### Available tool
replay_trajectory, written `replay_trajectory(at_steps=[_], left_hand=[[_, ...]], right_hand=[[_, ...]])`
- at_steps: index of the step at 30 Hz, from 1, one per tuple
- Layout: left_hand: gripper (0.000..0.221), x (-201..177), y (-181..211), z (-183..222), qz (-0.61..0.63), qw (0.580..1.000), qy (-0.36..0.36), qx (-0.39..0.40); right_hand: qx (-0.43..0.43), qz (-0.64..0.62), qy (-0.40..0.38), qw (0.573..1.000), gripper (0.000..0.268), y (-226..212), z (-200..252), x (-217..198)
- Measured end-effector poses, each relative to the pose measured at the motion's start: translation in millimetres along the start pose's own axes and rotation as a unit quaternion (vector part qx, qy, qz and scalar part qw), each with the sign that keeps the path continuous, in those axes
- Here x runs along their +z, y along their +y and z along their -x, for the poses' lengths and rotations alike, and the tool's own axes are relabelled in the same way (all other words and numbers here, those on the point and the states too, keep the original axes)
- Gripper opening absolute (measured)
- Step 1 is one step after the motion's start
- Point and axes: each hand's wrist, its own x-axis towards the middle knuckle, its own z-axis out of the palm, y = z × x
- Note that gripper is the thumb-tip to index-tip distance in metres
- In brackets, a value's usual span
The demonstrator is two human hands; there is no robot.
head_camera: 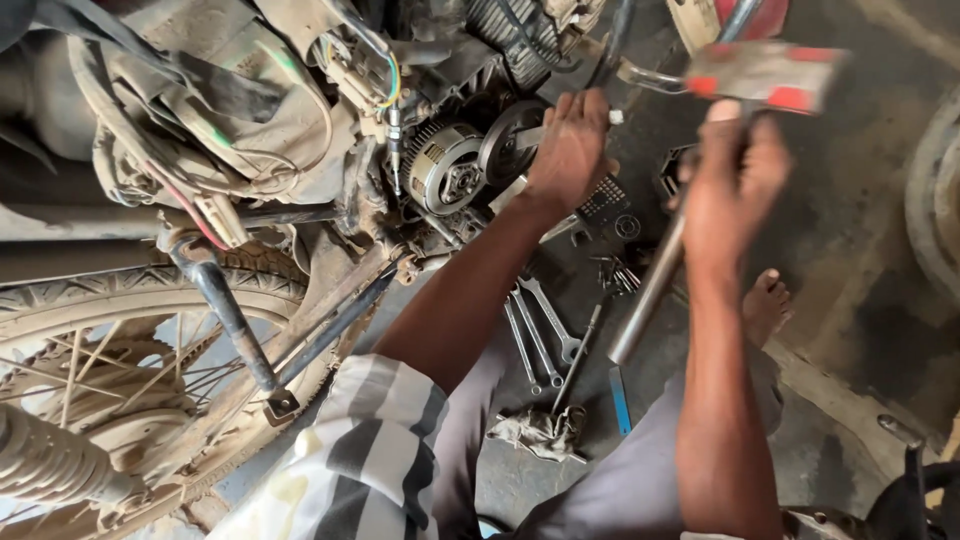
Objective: Cleaning and repairing motorcycle engine components.
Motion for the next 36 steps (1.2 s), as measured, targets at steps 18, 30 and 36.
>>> replay_trajectory(at_steps=[18, 30, 36], left_hand=[[0.062, 0.5, 3.5, 3.8, -0.008, 1.000, 0.017, 0.013], [0.042, 25.1, -16.5, 6.8, -0.055, 0.998, -0.023, 0.017], [0.048, 59.7, -36.6, 16.2, -0.170, 0.978, 0.037, 0.117]], right_hand=[[-0.108, 0.160, -0.090, 0.977, 0.032, 76.7, -3.7, -15.3], [-0.018, -0.036, 0.061, 0.997, 0.028, 11.6, 11.0, -6.0], [0.083, 0.083, -0.101, 0.988, 0.028, 41.1, 7.8, 0.8]])
